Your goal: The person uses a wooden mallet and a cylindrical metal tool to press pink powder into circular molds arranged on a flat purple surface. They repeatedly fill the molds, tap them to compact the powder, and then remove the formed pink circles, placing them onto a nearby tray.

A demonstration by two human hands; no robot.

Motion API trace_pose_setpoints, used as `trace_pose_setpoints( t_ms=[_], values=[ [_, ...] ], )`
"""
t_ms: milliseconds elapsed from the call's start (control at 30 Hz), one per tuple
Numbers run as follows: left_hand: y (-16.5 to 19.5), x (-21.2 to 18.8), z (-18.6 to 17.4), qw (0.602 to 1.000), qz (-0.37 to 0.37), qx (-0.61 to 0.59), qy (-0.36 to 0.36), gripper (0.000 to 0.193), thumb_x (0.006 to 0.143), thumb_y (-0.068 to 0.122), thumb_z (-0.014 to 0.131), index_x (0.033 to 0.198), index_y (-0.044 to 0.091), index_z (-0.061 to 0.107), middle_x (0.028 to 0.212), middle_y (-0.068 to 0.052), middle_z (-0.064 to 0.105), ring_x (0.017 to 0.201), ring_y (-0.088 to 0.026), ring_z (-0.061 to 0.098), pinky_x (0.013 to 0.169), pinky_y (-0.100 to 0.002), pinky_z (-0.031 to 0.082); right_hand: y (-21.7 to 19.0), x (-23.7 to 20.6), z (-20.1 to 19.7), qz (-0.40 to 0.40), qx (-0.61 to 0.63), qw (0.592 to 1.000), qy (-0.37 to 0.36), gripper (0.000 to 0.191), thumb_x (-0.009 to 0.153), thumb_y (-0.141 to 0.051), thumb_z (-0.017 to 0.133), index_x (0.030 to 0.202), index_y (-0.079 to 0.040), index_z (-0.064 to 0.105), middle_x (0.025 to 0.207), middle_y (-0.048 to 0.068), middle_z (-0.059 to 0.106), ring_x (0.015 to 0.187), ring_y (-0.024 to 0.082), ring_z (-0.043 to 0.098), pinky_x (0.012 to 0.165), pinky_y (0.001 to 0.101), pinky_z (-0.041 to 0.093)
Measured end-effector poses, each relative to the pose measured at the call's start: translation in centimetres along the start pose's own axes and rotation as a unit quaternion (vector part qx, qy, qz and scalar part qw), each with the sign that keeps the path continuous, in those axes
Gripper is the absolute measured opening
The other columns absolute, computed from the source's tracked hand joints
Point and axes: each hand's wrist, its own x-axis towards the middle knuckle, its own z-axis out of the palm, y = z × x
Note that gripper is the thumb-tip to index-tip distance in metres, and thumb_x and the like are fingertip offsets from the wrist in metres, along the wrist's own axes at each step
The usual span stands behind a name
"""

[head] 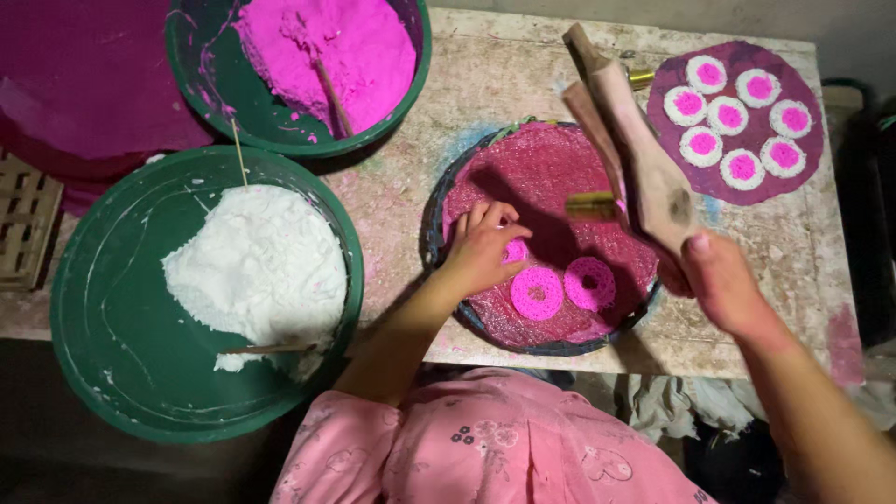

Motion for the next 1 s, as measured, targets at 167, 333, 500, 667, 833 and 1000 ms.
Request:
trace_pose_setpoints(
  t_ms=[167, 333, 500, 667, 833, 1000],
  values=[
    [1.0, 0.8, 0.2, 0.991, 0.049, 0.124, 0.024, 0.052, 0.064, 0.039, 0.090, 0.109, 0.017, 0.076, 0.130, -0.015, 0.053, 0.129, -0.036, 0.042, 0.109, -0.054, 0.031, 1.5, -4.5, 2.4, -0.036, 0.110, 0.993, 0.025, 0.082, 0.098, -0.078, 0.034, 0.096, -0.001, 0.062, 0.070, 0.003, 0.051, 0.060, 0.013, 0.044, 0.053, 0.0284, 0.032],
    [0.6, 1.1, 1.3, 0.990, 0.083, 0.114, 0.005, 0.035, 0.066, 0.034, 0.089, 0.096, 0.019, 0.078, 0.126, -0.011, 0.055, 0.130, -0.034, 0.044, 0.112, -0.055, 0.029, 1.8, -6.6, 3.8, -0.014, 0.199, 0.979, 0.036, 0.088, 0.095, -0.081, 0.035, 0.110, 0.002, 0.060, 0.072, 0.005, 0.050, 0.062, 0.014, 0.046, 0.055, 0.0292, 0.035],
    [-0.1, 1.7, 2.5, 0.993, 0.089, 0.078, -0.017, 0.018, 0.071, 0.027, 0.087, 0.081, 0.018, 0.075, 0.123, -0.003, 0.059, 0.130, -0.029, 0.046, 0.114, -0.054, 0.027, 1.8, -7.6, 4.2, -0.009, 0.231, 0.970, 0.075, 0.097, 0.089, -0.086, 0.035, 0.129, 0.000, 0.054, 0.074, 0.004, 0.045, 0.060, 0.014, 0.041, 0.053, 0.0294, 0.034],
    [-1.3, 1.9, 2.7, 0.999, -0.016, -0.041, -0.007, 0.009, 0.079, 0.027, 0.084, 0.081, 0.023, 0.077, 0.117, 0.003, 0.064, 0.125, -0.024, 0.049, 0.111, -0.050, 0.026, 3.5, -8.9, 3.5, 0.006, 0.241, 0.965, 0.108, 0.097, 0.089, -0.087, 0.035, 0.124, 0.001, 0.052, 0.071, 0.006, 0.044, 0.060, 0.015, 0.040, 0.054, 0.0311, 0.033],
    [-2.1, 1.0, 2.1, 0.998, -0.016, -0.039, 0.049, 0.004, 0.088, 0.024, 0.078, 0.088, 0.028, 0.079, 0.113, 0.006, 0.066, 0.119, -0.020, 0.053, 0.108, -0.047, 0.029, 5.3, -9.2, 2.8, 0.003, 0.268, 0.957, 0.106, 0.095, 0.092, -0.089, 0.032, 0.112, 0.002, 0.052, 0.071, 0.005, 0.044, 0.062, 0.017, 0.041, 0.056, 0.0312, 0.034],
    [-1.6, 0.8, 2.5, 0.995, 0.033, 0.052, 0.082, 0.007, 0.077, 0.023, 0.081, 0.081, 0.022, 0.075, 0.105, 0.006, 0.065, 0.116, -0.019, 0.057, 0.110, -0.048, 0.031, 5.1, -8.5, 3.4, 0.002, 0.282, 0.952, 0.115, 0.092, 0.091, -0.086, 0.034, 0.126, -0.003, 0.049, 0.073, 0.005, 0.042, 0.061, 0.016, 0.039, 0.056, 0.0323, 0.034]
  ],
)
